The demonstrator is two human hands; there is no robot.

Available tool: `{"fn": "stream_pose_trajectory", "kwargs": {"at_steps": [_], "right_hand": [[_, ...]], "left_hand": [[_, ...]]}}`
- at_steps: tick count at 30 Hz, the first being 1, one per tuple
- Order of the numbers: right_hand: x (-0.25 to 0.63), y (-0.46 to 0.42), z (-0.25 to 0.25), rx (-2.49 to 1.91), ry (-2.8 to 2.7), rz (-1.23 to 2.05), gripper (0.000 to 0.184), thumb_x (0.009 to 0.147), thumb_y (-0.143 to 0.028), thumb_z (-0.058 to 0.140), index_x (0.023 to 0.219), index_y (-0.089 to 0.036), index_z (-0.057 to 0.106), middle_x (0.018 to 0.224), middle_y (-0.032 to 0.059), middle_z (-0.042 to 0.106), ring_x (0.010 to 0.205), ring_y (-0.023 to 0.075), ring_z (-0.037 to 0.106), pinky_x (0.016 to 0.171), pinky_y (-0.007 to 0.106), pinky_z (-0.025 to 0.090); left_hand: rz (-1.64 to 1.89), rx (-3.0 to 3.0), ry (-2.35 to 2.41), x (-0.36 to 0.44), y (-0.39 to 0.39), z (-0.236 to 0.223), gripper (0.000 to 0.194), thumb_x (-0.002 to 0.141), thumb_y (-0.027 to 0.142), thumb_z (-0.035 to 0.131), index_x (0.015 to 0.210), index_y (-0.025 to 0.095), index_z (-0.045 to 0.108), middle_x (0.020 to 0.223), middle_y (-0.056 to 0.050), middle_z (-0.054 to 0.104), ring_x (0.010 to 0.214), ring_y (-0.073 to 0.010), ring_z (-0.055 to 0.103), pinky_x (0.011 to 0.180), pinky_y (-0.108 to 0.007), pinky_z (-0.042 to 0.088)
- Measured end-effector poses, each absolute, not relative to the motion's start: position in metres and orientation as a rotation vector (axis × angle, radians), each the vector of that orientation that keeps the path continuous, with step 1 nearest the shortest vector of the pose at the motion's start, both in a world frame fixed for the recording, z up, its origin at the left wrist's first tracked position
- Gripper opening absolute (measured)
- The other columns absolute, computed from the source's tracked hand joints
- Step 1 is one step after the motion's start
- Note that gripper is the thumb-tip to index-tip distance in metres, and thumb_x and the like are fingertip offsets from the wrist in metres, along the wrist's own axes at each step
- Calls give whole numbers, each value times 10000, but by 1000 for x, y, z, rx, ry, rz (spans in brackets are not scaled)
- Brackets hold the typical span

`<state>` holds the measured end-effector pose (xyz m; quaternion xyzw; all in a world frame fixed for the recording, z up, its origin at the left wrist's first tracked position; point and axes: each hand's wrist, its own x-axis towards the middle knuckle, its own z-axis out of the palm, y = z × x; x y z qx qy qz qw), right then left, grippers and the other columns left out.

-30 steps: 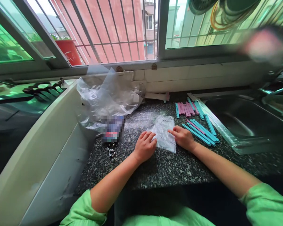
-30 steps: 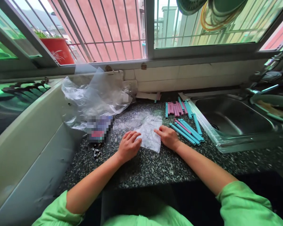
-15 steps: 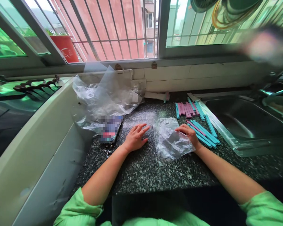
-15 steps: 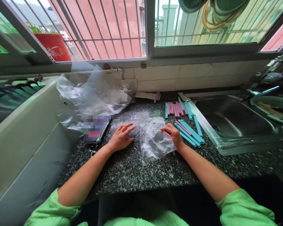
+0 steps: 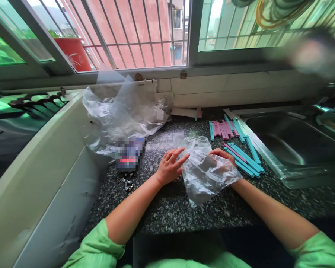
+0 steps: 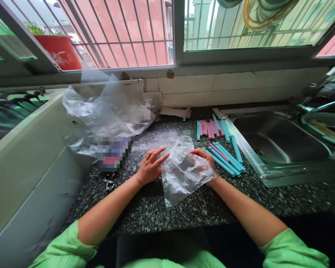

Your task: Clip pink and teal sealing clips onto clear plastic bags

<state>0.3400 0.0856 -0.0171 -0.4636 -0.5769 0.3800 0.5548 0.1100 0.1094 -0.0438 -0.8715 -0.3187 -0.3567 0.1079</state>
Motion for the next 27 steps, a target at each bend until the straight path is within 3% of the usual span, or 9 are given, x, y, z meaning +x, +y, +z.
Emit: {"fn": "stream_pose_trajectory", "kwargs": {"at_steps": [5,11,14,18,23,27], "right_hand": [[345,88,-24,-1121,-1847,576,132,728,-301,598,783,-202,665,690,19,571,601,130,531,534,244,421],[356,95,-36,-1081,-2335,187,189,786,-178,500,816,-214,683,734,44,618,680,145,570,591,240,428],[358,96,-37,-1094,-2395,170,194,772,-157,504,814,-216,684,753,47,624,719,153,578,615,242,437],[360,97,-34,-1114,-2377,260,180,788,-209,506,810,-206,685,759,51,631,712,151,577,613,242,431],[358,100,-31,-1225,-2310,443,207,790,-222,471,736,-182,667,753,53,642,711,155,587,608,242,415],[349,100,-31,-1442,-2193,431,324,826,-301,424,571,-180,584,644,38,609,611,139,556,555,236,375]], "left_hand": [[-998,-2630,-730,102,104,-40,172,845,216,480,854,239,650,1011,-50,657,987,-173,543,846,-318,438],[-971,-2746,-947,90,96,-45,146,826,222,508,846,203,651,878,-40,678,903,-183,562,834,-330,465],[-966,-2901,-980,88,93,-44,163,787,173,525,883,195,654,871,-45,680,864,-179,565,825,-338,464],[-1054,-3131,-1100,86,95,-39,218,717,76,489,789,185,664,811,-47,675,807,-168,568,773,-328,459],[-1241,-3165,-1468,83,102,-34,137,744,159,523,712,160,656,787,-62,668,790,-169,569,760,-308,441],[-1275,-3020,-1704,88,104,-35,215,789,225,484,622,163,603,715,-49,639,730,-159,549,715,-287,419]]}}
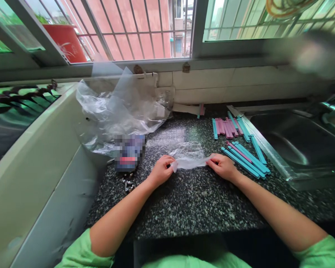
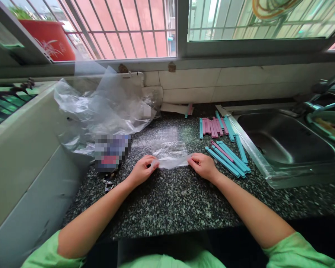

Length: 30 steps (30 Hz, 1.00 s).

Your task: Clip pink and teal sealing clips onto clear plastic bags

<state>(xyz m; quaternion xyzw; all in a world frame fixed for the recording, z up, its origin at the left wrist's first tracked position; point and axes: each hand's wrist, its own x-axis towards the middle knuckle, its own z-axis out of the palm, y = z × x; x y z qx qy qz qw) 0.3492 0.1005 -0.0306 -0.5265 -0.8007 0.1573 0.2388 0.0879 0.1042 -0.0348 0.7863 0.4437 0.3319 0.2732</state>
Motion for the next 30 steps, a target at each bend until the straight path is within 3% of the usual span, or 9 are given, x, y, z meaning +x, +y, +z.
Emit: {"fn": "stream_pose_trajectory", "kwargs": {"at_steps": [6,11,14,18,21,30], "right_hand": [[337,96,-30,-1757,-2041,294,255,782,-349,497,606,-197,602,604,11,629,551,138,544,496,234,300],[336,96,-30,-1828,-2012,242,240,766,-369,523,613,-208,614,614,7,649,565,150,566,491,234,286],[336,97,-31,-1844,-1980,255,219,763,-375,537,639,-213,615,617,1,651,563,153,573,488,235,290],[339,97,-34,-1698,-1929,272,159,782,-335,530,736,-204,608,619,-3,633,545,136,565,511,231,350],[340,96,-37,-1432,-2038,218,146,806,-288,514,790,-189,621,672,18,622,587,128,565,560,229,400],[342,95,-43,-1224,-2263,22,157,827,-241,522,787,-198,667,729,42,617,686,145,564,608,241,428]], "left_hand": [[862,2091,1602,98,107,-37,275,780,275,483,522,186,445,572,-16,516,630,-159,482,618,-268,362],[860,2046,1683,98,108,-38,212,756,263,511,573,192,429,582,5,493,595,-145,466,606,-259,345],[906,1950,1664,97,108,-40,42,730,211,521,734,183,490,614,18,512,589,-135,485,608,-249,360],[934,1871,1625,97,107,-42,331,738,170,484,1067,149,460,592,45,508,565,-132,495,629,-252,385],[948,1886,1628,95,107,-43,454,744,161,463,1193,134,395,601,46,512,572,-132,499,654,-257,399],[732,2150,1776,93,103,-37,344,731,131,445,1059,143,546,662,-22,588,638,-171,548,667,-282,407]]}}
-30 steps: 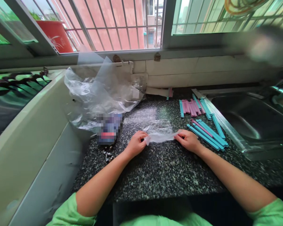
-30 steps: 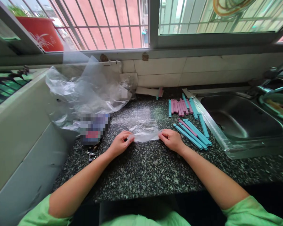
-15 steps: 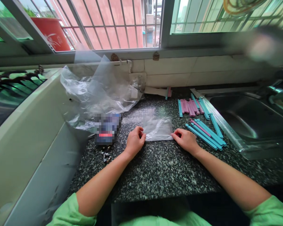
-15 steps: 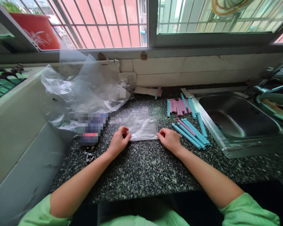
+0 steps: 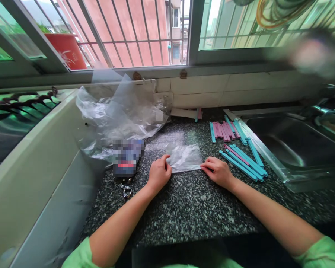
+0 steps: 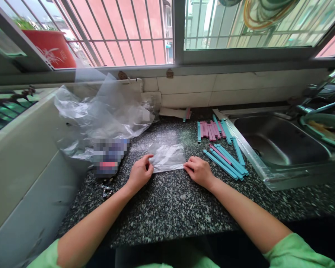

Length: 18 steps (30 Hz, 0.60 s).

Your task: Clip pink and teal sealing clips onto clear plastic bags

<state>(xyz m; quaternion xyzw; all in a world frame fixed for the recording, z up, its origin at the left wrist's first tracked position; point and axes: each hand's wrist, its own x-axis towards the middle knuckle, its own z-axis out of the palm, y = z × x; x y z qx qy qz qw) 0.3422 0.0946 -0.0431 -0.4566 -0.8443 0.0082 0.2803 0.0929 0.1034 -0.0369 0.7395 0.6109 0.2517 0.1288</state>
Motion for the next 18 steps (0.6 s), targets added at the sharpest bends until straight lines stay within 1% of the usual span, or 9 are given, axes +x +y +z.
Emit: {"fn": "stream_pose_trajectory", "kwargs": {"at_steps": [3,6,9,12,13,15,18], "right_hand": [[344,95,-43,-1189,-2316,9,150,827,-260,530,813,-191,662,753,47,622,707,150,563,617,243,433],[344,96,-43,-1164,-2349,-34,184,850,-247,491,788,-190,655,743,48,620,704,148,555,615,242,428],[342,96,-43,-1166,-2351,-56,223,867,-233,454,765,-187,647,729,54,617,696,149,551,616,247,428],[341,95,-41,-1155,-2340,-32,227,871,-238,443,779,-189,645,739,59,616,699,151,555,621,253,439],[340,94,-40,-1147,-2330,-20,226,872,-241,441,786,-192,644,744,58,615,699,150,556,624,254,443],[340,93,-39,-1127,-2305,7,221,874,-247,440,800,-201,643,751,54,612,702,147,559,632,255,450],[341,93,-38,-1084,-2273,31,219,874,-245,437,803,-208,640,747,49,605,710,147,560,636,255,457]], "left_hand": [[595,2254,1831,91,100,-33,305,740,135,445,1014,156,578,703,-45,615,682,-193,569,685,-300,411],[536,2378,1864,88,97,-30,288,759,151,451,1013,153,587,743,-64,614,718,-205,568,690,-307,414],[681,2579,1862,89,93,-28,277,792,278,497,1022,158,594,835,-93,594,809,-230,543,745,-341,409],[882,2837,1650,95,90,-31,355,760,424,566,1034,202,603,941,-101,579,910,-248,514,818,-371,389],[903,2914,1552,98,90,-33,356,751,430,581,1033,214,605,974,-100,578,937,-249,506,837,-374,383],[885,3012,1427,103,90,-35,290,763,377,585,1010,228,612,1016,-95,579,967,-243,499,859,-376,376],[867,3030,1402,105,92,-37,120,802,232,531,859,226,636,978,-77,603,951,-217,516,862,-366,381]]}}
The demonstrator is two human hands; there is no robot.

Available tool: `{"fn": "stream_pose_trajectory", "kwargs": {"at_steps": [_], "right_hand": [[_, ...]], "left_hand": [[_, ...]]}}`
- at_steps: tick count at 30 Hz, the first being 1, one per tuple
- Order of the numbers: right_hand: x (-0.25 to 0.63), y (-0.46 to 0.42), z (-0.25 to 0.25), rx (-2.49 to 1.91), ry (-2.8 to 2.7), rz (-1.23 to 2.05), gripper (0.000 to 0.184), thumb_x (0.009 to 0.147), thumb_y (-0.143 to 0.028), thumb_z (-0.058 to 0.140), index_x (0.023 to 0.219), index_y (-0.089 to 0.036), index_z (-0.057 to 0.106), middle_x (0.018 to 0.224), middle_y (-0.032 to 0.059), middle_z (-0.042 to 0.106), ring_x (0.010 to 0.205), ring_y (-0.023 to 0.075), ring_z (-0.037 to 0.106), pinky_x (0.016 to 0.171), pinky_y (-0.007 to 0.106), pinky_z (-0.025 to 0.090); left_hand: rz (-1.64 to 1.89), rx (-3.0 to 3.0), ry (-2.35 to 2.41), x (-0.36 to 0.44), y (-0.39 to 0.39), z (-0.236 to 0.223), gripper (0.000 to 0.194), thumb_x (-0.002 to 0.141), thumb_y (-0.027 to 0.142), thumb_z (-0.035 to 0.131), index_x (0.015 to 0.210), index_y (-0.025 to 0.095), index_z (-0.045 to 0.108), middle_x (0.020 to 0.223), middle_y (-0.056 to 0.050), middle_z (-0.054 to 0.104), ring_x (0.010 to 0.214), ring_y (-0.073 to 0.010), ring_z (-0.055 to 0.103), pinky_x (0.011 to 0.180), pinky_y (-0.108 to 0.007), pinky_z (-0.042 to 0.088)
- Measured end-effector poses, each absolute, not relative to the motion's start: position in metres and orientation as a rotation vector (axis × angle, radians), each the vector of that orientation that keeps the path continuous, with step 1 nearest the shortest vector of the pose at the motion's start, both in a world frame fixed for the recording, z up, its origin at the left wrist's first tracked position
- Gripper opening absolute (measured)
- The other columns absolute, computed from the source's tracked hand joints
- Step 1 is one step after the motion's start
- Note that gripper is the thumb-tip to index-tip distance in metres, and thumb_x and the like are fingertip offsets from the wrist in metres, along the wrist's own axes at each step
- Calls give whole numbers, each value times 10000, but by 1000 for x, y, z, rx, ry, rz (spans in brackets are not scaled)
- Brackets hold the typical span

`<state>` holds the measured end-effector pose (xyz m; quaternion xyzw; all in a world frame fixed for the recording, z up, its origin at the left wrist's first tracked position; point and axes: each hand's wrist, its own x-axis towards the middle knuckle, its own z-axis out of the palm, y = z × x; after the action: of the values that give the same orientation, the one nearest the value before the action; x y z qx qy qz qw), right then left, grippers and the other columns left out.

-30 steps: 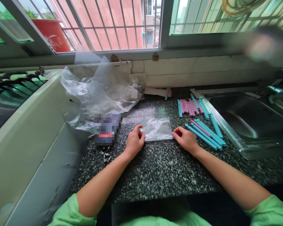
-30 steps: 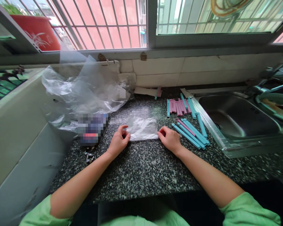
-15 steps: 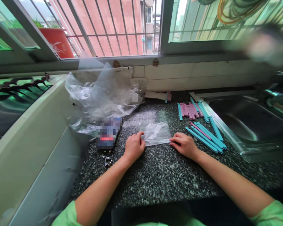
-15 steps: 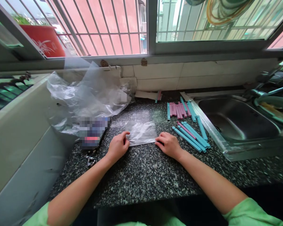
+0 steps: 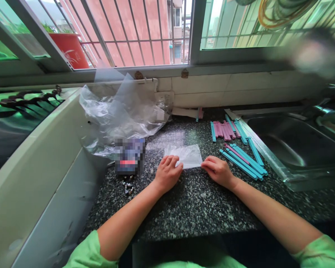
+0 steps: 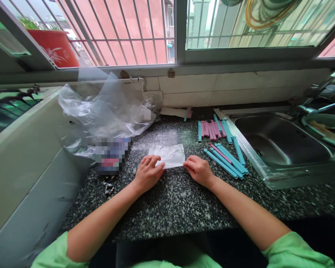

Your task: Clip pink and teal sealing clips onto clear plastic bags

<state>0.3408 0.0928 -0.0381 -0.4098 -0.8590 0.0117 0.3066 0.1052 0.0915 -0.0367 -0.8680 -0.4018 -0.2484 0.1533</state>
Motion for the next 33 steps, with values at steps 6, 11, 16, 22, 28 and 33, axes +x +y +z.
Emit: {"fn": "stream_pose_trajectory", "kwargs": {"at_steps": [6,11,16,22,28,33], "right_hand": [[341,91,-37,-1075,-2303,-48,248,822,-280,532,1034,-178,611,860,78,606,795,177,551,688,283,464],[339,91,-37,-1134,-2393,-130,204,847,-224,469,791,-193,663,758,60,593,721,164,508,632,272,418],[342,93,-38,-1139,-2320,-117,213,848,-206,451,791,-205,656,754,54,582,722,152,512,630,257,422],[345,94,-38,-1054,-2230,116,238,800,-110,417,746,-209,627,768,43,541,707,134,528,616,241,454],[343,85,-31,-925,-2157,173,233,799,-145,452,666,-219,629,751,38,533,637,121,500,564,254,448],[331,76,-24,-787,-2099,119,208,798,-144,489,665,-214,633,744,38,533,618,111,500,534,241,442]], "left_hand": [[-763,-2587,-1166,104,91,-32,163,817,158,452,774,190,606,1021,-80,632,973,-208,550,897,-376,388],[-624,-2924,-1029,105,90,-30,188,798,111,409,834,174,582,975,-80,660,903,-178,594,875,-345,416],[-717,-3043,-1167,101,88,-28,148,794,295,503,841,183,587,812,-82,667,788,-189,616,769,-326,445],[-1166,-2932,-1449,94,88,-27,211,796,335,505,900,174,595,726,-60,656,675,-167,603,674,-294,453],[-1507,-2859,-1753,97,97,-28,290,751,336,566,986,166,585,1002,-111,629,941,-214,560,859,-371,431],[-1990,-3182,-2214,104,97,-25,581,648,472,657,1113,144,542,965,-95,646,864,-198,595,776,-318,461]]}}
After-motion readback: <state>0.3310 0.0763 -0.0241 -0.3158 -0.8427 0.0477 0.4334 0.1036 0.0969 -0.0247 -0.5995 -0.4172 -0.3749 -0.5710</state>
